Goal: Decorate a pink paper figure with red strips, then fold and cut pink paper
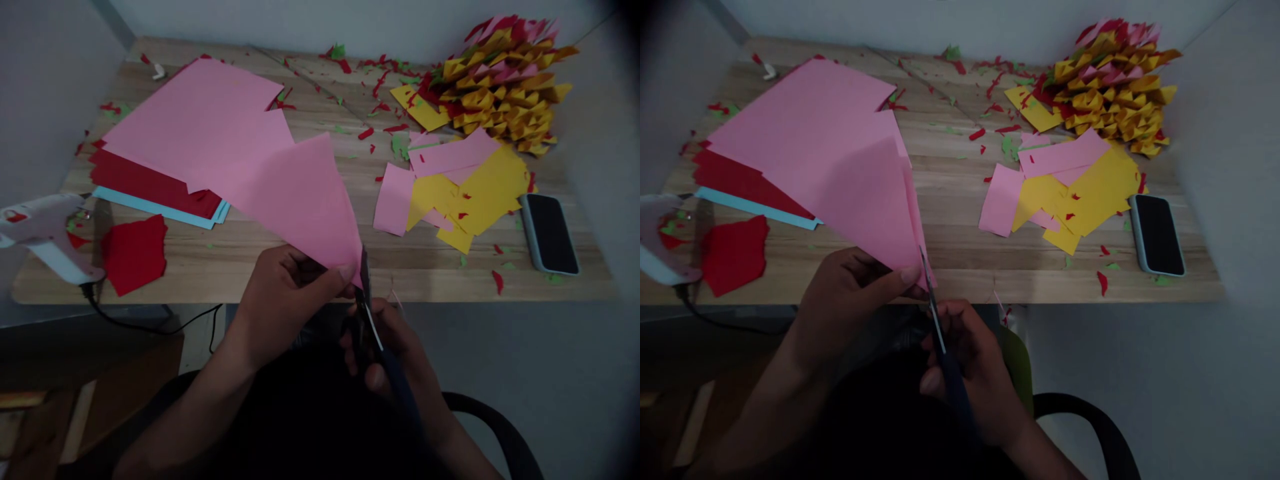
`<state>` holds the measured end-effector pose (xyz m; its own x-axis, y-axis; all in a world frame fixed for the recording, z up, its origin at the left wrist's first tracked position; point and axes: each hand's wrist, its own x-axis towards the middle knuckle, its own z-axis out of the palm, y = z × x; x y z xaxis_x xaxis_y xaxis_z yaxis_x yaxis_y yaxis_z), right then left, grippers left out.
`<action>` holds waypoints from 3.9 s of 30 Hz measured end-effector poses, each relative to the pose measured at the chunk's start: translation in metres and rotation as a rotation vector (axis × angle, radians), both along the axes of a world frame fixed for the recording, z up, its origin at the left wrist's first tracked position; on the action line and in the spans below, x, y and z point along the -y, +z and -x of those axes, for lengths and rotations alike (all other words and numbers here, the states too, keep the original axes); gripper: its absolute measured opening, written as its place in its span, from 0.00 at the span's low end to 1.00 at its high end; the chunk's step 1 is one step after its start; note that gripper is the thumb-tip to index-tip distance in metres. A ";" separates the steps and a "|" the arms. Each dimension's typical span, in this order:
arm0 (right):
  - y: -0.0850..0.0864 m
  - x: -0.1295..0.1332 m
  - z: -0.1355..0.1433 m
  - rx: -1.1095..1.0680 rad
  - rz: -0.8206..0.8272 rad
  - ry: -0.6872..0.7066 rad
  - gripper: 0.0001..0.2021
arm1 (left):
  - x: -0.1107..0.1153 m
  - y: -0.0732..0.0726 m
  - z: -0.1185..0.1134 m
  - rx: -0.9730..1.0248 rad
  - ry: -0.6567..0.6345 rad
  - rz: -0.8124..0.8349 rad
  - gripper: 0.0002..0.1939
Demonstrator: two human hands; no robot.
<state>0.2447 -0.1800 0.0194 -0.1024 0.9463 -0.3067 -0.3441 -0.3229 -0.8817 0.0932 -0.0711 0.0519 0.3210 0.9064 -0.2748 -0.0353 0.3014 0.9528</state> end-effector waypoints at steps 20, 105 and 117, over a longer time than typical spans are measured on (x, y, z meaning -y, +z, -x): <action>0.003 -0.001 0.000 0.102 -0.057 0.005 0.24 | 0.007 0.004 -0.003 -0.052 -0.048 -0.034 0.12; 0.000 0.005 0.007 0.070 -0.072 -0.004 0.25 | 0.007 -0.006 0.008 0.028 -0.024 -0.159 0.13; 0.005 0.005 0.009 0.059 -0.090 0.014 0.25 | 0.017 0.000 0.004 0.139 -0.104 -0.027 0.15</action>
